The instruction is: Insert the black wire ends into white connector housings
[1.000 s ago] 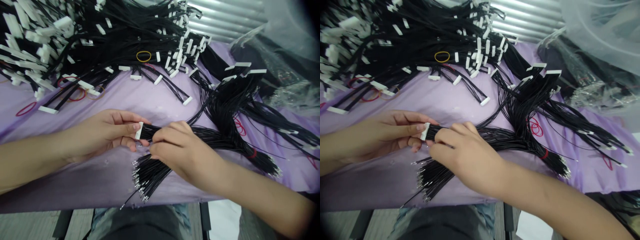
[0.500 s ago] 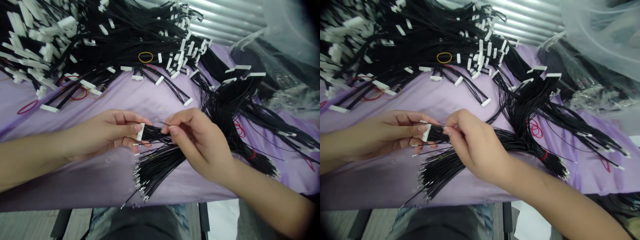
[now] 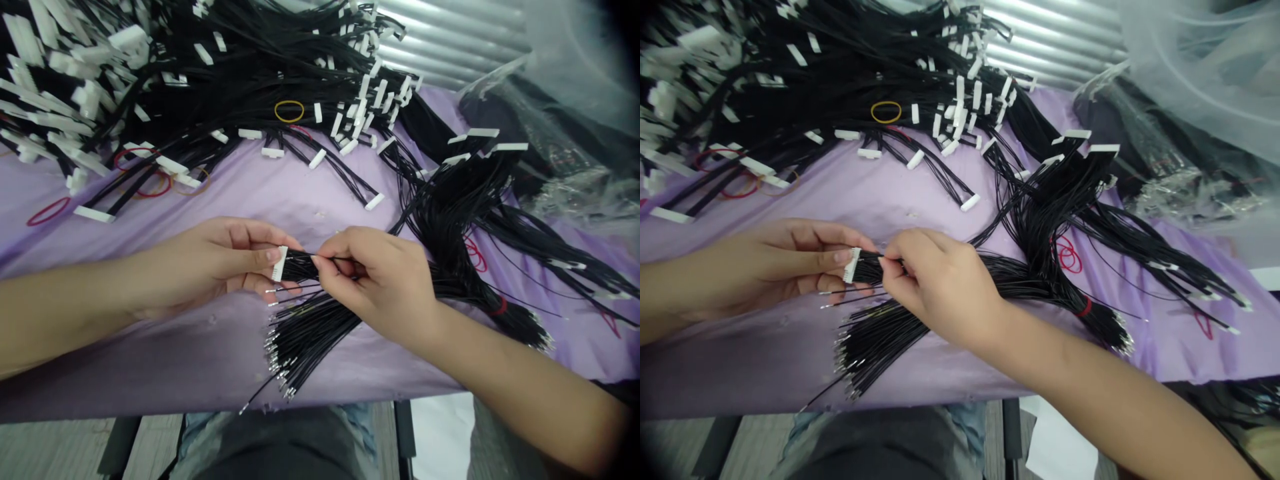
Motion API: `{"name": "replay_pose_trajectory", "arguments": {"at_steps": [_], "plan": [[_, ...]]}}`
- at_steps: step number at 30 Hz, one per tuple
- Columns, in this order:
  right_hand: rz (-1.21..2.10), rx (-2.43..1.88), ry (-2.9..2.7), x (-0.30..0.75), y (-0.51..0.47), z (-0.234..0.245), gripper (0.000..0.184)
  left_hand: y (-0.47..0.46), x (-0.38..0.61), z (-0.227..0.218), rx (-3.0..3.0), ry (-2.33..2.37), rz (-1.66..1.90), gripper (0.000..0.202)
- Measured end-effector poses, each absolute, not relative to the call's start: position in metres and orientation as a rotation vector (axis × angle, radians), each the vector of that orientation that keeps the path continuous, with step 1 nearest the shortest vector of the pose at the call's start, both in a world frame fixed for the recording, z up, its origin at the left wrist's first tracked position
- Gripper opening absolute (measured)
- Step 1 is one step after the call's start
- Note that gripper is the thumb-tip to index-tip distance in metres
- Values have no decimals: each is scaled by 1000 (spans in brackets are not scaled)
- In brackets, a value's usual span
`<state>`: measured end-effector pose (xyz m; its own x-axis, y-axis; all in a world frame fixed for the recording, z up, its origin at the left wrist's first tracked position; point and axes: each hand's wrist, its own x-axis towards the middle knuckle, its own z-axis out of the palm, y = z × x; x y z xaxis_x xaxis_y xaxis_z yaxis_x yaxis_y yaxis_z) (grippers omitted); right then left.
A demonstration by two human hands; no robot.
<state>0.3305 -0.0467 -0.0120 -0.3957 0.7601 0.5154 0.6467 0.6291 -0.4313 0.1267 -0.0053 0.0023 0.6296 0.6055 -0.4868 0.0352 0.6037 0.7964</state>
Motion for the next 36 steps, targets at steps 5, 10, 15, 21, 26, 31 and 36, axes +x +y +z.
{"name": "replay_pose_trajectory", "arguments": {"at_steps": [5,10,15,21,26,31,36], "plan": [[204,-1063,-2169,332,-46,-12,5,-4,126,0,843,828,384,16],[212,-1000,-2208,333,-46,-14,6,-4,123,-2,811,825,369,17],[152,-1028,-2168,331,-46,-14,5,-4,123,-4,846,793,371,17],[139,-1086,-2149,328,-46,-14,5,-3,124,-6,854,808,393,14],[192,-1092,-2189,324,-47,-18,10,-4,123,-9,837,779,396,10],[225,-1146,-2223,321,-47,-20,13,-5,122,-9,837,737,359,14],[207,-1094,-2259,325,-45,-19,8,-6,120,-9,852,750,344,17]]}}
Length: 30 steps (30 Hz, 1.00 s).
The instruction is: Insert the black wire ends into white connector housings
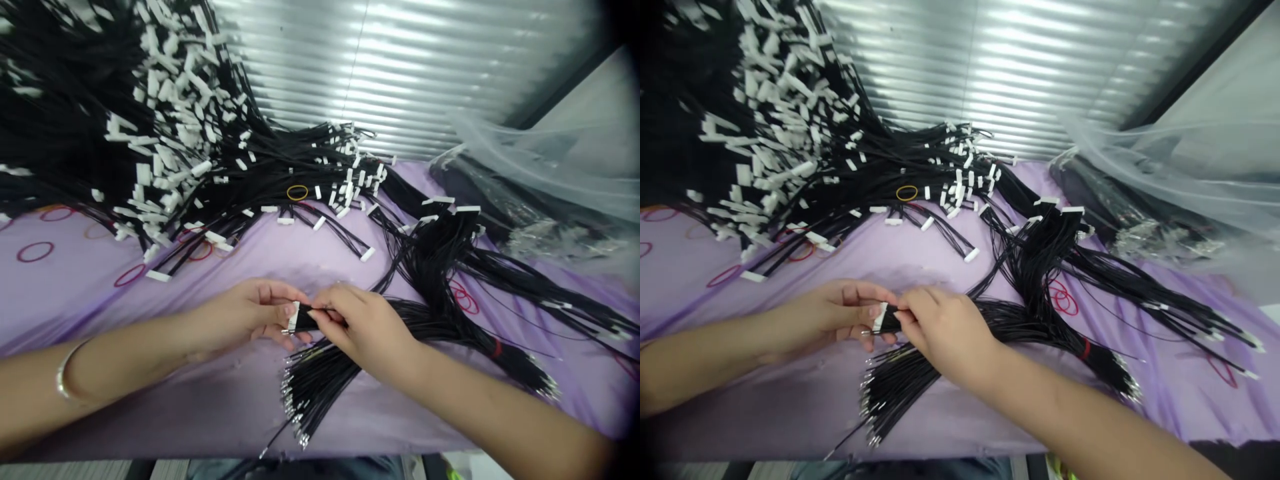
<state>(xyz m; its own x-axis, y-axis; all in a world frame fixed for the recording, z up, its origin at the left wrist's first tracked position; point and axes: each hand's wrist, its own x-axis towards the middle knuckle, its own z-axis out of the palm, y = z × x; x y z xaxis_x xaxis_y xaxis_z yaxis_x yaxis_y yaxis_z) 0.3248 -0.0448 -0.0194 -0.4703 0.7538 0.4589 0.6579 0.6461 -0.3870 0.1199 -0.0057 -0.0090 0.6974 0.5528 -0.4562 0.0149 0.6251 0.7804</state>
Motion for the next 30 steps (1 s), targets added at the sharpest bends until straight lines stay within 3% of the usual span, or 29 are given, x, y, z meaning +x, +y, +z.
{"name": "replay_pose_trajectory", "arguments": {"at_steps": [16,23,30], "plan": [[-60,-1003,-2329,319,-40,-31,30,-3,122,-7,899,708,336,18],[65,-851,-2468,332,-30,-13,20,-3,121,-6,928,691,300,18],[-120,-802,-2455,328,-29,-18,20,-3,122,-10,980,660,294,17]]}}
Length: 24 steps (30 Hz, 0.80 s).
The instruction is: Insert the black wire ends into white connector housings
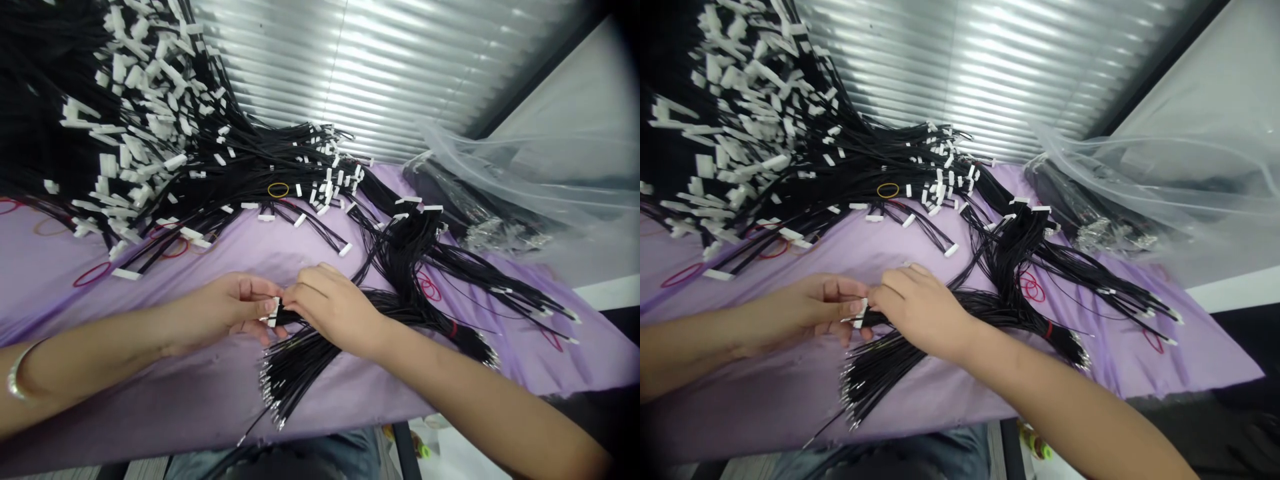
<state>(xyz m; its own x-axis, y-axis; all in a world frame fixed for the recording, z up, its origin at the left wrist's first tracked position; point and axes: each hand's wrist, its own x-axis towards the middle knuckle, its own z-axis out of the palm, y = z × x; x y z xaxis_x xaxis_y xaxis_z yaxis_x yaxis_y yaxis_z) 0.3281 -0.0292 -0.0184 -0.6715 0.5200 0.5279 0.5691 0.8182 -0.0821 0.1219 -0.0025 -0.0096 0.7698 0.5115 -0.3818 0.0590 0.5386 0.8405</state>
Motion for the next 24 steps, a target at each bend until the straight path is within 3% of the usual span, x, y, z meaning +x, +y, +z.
{"name": "replay_pose_trajectory", "arguments": {"at_steps": [8,15,17,21,24], "plan": [[-171,-862,-2496,322,-29,-26,24,-3,123,-14,1044,678,297,23],[-128,-950,-2592,338,-43,-5,20,-7,120,-21,1092,749,378,30],[-80,-1040,-2597,341,-51,-1,29,-10,121,-24,1186,708,394,33],[127,-1141,-2626,351,-53,3,64,-17,124,-26,1305,660,435,36],[342,-1061,-2737,369,-37,14,55,-23,125,-23,1371,676,459,39]]}}
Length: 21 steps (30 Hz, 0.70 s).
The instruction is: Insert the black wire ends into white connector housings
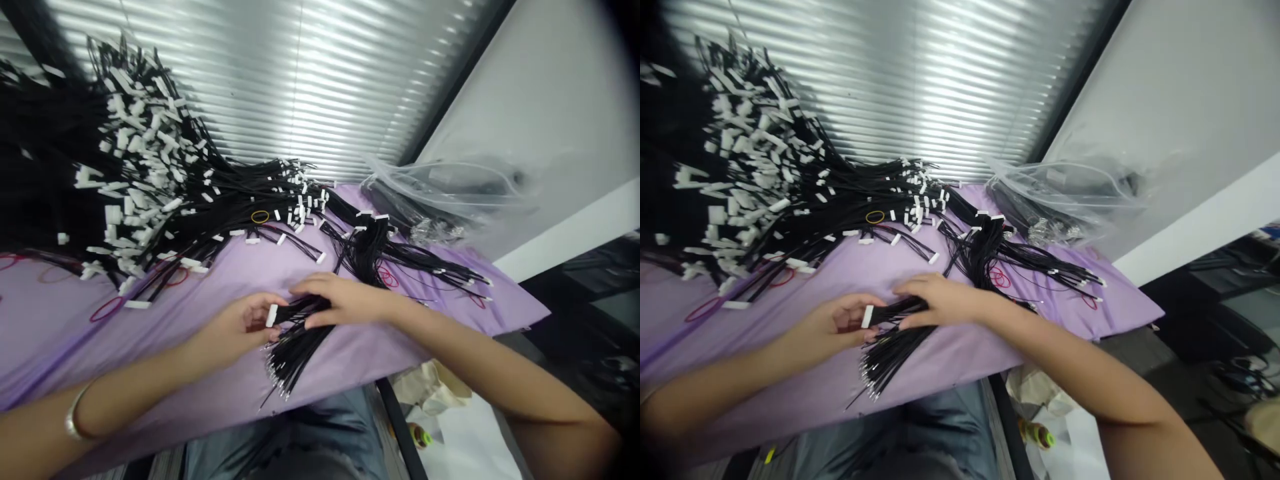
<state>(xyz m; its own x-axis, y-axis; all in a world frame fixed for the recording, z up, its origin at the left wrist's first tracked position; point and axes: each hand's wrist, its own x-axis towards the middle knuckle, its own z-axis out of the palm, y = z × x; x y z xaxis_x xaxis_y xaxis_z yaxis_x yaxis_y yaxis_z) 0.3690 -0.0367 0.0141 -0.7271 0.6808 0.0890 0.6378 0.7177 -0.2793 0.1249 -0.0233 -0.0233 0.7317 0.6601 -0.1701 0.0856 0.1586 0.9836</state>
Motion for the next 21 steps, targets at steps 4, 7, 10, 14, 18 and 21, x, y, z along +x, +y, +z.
{"name": "replay_pose_trajectory", "arguments": {"at_steps": [4,7,10,14,18,21], "plan": [[398,-1083,-2861,405,-10,29,33,-28,124,-20,1455,681,459,35],[318,-1178,-2949,421,2,30,23,-28,122,-22,1500,663,465,33],[222,-1233,-3013,419,4,34,16,-26,121,-27,1587,683,500,28],[68,-1359,-3001,416,-7,59,21,-22,122,-28,1591,759,437,41],[-75,-1382,-2973,427,-27,91,23,-20,124,-25,1575,767,340,44],[-251,-1397,-2876,437,-45,114,29,-19,125,-26,1607,760,316,37]]}}
